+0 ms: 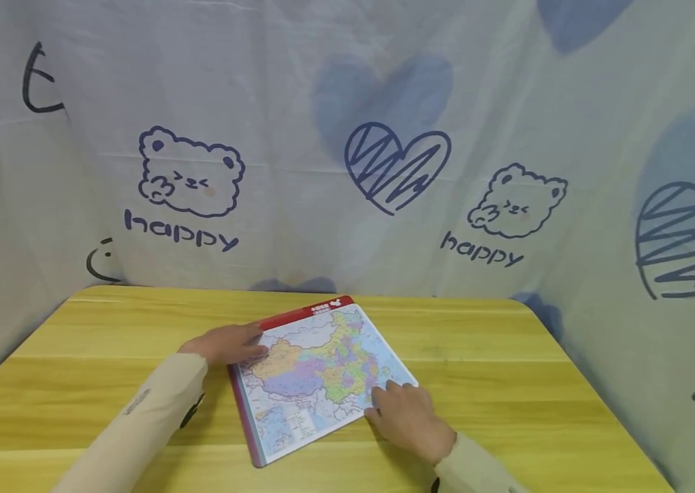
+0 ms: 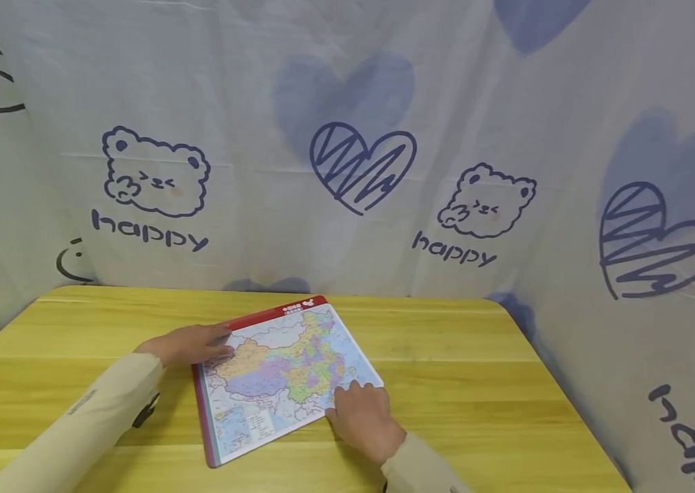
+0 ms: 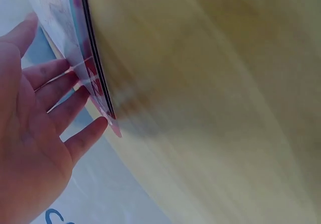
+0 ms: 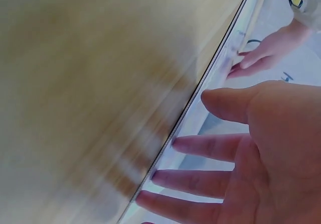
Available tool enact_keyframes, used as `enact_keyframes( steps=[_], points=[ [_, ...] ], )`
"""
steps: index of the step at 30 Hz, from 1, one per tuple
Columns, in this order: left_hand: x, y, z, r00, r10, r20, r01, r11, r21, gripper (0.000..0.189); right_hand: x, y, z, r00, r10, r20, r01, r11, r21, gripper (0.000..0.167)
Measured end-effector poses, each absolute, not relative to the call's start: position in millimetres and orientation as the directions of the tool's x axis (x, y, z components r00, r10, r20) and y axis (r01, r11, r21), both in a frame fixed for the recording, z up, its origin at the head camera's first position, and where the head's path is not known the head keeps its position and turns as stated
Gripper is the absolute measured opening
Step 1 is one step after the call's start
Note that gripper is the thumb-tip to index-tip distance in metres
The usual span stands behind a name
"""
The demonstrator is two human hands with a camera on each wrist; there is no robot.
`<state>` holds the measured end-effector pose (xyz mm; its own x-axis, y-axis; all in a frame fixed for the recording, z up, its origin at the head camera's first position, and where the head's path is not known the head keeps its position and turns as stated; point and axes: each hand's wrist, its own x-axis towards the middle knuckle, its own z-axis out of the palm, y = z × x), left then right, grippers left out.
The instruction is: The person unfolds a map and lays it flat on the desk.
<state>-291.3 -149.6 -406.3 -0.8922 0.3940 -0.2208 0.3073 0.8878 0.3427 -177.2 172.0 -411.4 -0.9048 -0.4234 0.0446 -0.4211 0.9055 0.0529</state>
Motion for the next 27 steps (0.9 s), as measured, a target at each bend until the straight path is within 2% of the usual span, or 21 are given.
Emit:
enact_keyframes(
  steps=[6, 12, 17, 22, 24, 27],
  points=[
    [-286, -165, -412, -0.887, 0.404, -0.226, 0.292, 0.867, 0.403, 0.069, -190, 179, -415, -0.912, -0.408, 0.051, -0.408, 0.913, -0.001, 0.024],
    [-273, -182, -412, -0.855, 0.470, -0.220, 0.357, 0.840, 0.408, 0.069, -211, 186, -417, -0.930, -0.364, -0.058, -0.355, 0.927, -0.120, 0.050],
    [-262, -195, -411, -0.815, 0.534, -0.227, 0.411, 0.807, 0.424, 0.063, -224, 186, -416, -0.932, -0.348, -0.107, -0.329, 0.931, -0.159, 0.061],
    [-246, -203, -409, -0.788, 0.575, -0.221, 0.455, 0.785, 0.420, 0.057, -244, 182, -414, -0.923, -0.352, -0.156, -0.312, 0.921, -0.232, 0.053],
    [-240, -204, -408, -0.778, 0.588, -0.222, 0.481, 0.784, 0.393, 0.055, -252, 181, -413, -0.919, -0.354, -0.172, -0.298, 0.912, -0.283, 0.048],
    [-232, -203, -408, -0.767, 0.602, -0.220, 0.519, 0.785, 0.338, 0.056, -262, 180, -411, -0.921, -0.335, -0.199, -0.266, 0.914, -0.305, 0.049]
  ],
)
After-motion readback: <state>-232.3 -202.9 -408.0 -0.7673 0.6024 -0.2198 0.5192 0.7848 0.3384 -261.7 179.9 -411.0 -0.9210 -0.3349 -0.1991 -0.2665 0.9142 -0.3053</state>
